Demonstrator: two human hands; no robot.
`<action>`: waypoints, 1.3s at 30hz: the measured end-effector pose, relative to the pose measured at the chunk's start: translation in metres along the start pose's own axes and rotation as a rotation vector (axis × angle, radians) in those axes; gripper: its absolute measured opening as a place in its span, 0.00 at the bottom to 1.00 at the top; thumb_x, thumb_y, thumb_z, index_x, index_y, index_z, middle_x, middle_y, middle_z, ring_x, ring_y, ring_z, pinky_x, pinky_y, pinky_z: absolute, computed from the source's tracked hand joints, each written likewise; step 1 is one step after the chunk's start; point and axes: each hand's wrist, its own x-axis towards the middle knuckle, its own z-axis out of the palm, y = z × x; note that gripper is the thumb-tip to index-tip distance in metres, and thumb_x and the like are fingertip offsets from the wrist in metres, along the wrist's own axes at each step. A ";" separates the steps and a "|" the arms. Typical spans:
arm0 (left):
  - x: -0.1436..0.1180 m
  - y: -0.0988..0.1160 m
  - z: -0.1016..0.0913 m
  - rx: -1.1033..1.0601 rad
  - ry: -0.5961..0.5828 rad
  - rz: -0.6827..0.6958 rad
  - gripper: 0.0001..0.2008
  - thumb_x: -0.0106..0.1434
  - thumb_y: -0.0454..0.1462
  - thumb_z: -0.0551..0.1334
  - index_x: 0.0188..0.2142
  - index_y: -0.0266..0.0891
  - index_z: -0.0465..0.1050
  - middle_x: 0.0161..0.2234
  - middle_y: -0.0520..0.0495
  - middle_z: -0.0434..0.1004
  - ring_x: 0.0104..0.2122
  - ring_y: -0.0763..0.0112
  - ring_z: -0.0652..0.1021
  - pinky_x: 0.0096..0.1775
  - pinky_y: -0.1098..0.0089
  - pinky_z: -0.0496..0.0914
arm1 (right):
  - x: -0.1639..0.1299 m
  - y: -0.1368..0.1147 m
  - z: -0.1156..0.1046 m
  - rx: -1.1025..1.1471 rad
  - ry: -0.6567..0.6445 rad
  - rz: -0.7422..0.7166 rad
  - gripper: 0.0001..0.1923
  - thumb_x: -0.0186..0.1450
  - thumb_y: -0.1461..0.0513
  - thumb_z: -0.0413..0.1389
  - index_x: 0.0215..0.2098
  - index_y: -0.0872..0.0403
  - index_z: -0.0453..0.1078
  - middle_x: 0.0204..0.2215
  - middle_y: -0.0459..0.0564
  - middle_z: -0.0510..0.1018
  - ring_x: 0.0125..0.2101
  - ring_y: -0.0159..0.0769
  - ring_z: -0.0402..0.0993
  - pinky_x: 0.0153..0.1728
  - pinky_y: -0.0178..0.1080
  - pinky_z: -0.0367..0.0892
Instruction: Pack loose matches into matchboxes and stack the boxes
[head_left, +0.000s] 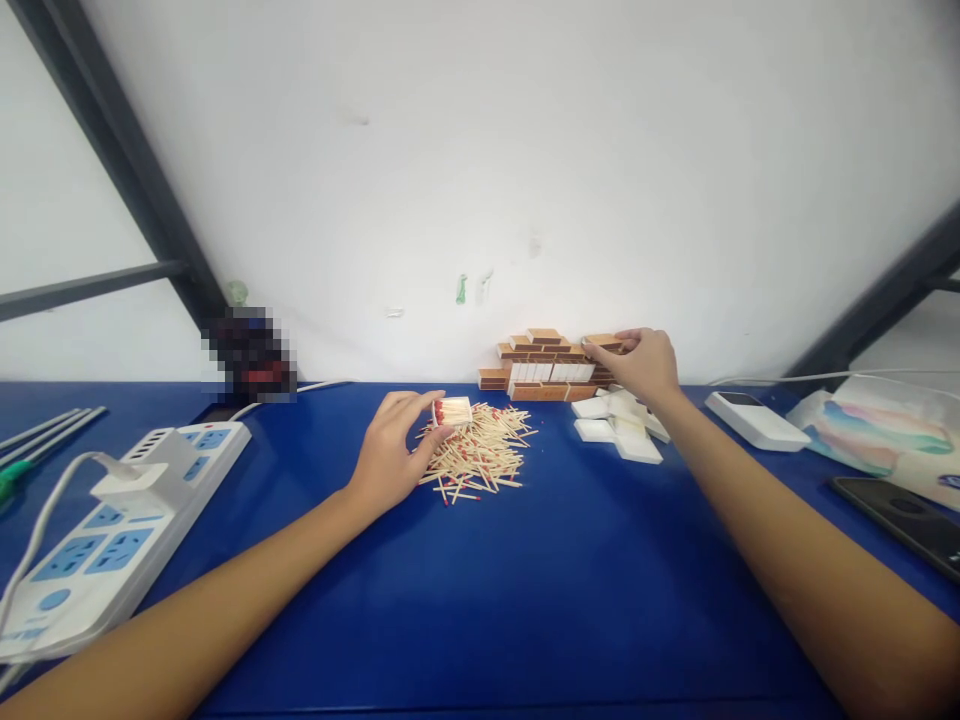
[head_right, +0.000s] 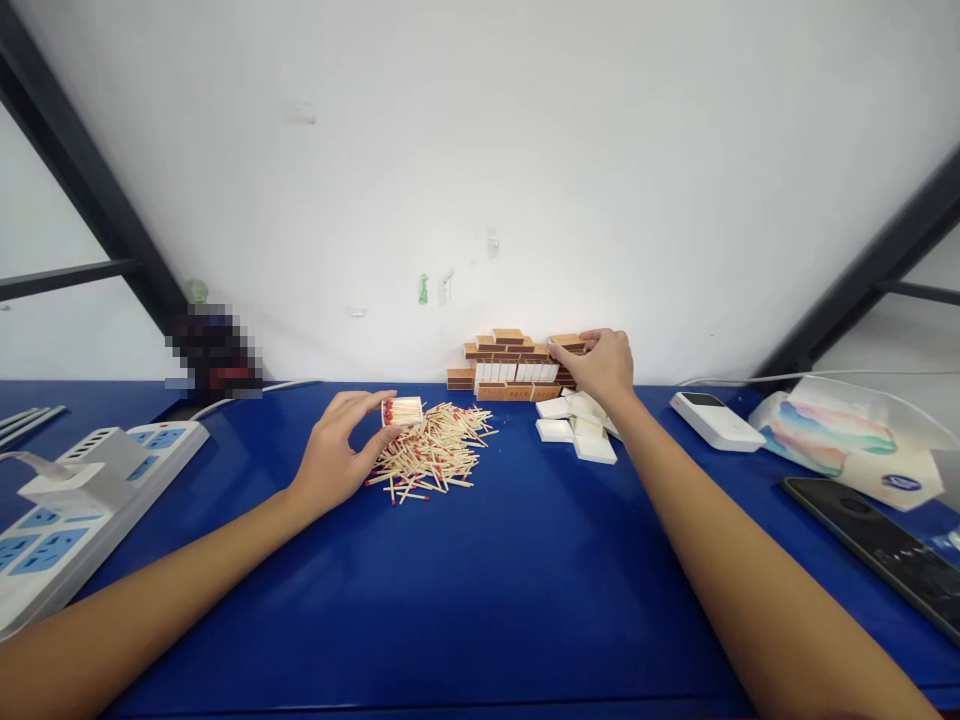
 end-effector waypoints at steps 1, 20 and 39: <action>0.000 0.000 0.001 -0.012 0.001 -0.020 0.19 0.71 0.41 0.66 0.59 0.40 0.75 0.50 0.41 0.82 0.50 0.59 0.78 0.54 0.56 0.75 | 0.000 -0.002 -0.003 0.026 0.021 0.058 0.31 0.55 0.40 0.67 0.42 0.56 0.73 0.37 0.58 0.76 0.40 0.49 0.74 0.41 0.50 0.71; -0.005 0.017 0.002 -0.319 -0.011 -0.219 0.18 0.71 0.45 0.67 0.57 0.44 0.79 0.57 0.42 0.81 0.59 0.59 0.79 0.62 0.54 0.75 | -0.131 -0.146 -0.028 0.846 -0.327 -0.184 0.27 0.62 0.54 0.71 0.57 0.50 0.75 0.52 0.55 0.79 0.43 0.43 0.81 0.47 0.52 0.81; -0.006 0.027 0.002 -0.338 -0.011 -0.271 0.16 0.68 0.44 0.70 0.53 0.44 0.81 0.53 0.43 0.82 0.53 0.59 0.82 0.58 0.56 0.79 | -0.163 -0.162 -0.032 0.918 -0.213 -0.119 0.07 0.70 0.57 0.63 0.46 0.47 0.74 0.43 0.51 0.79 0.42 0.42 0.81 0.44 0.48 0.81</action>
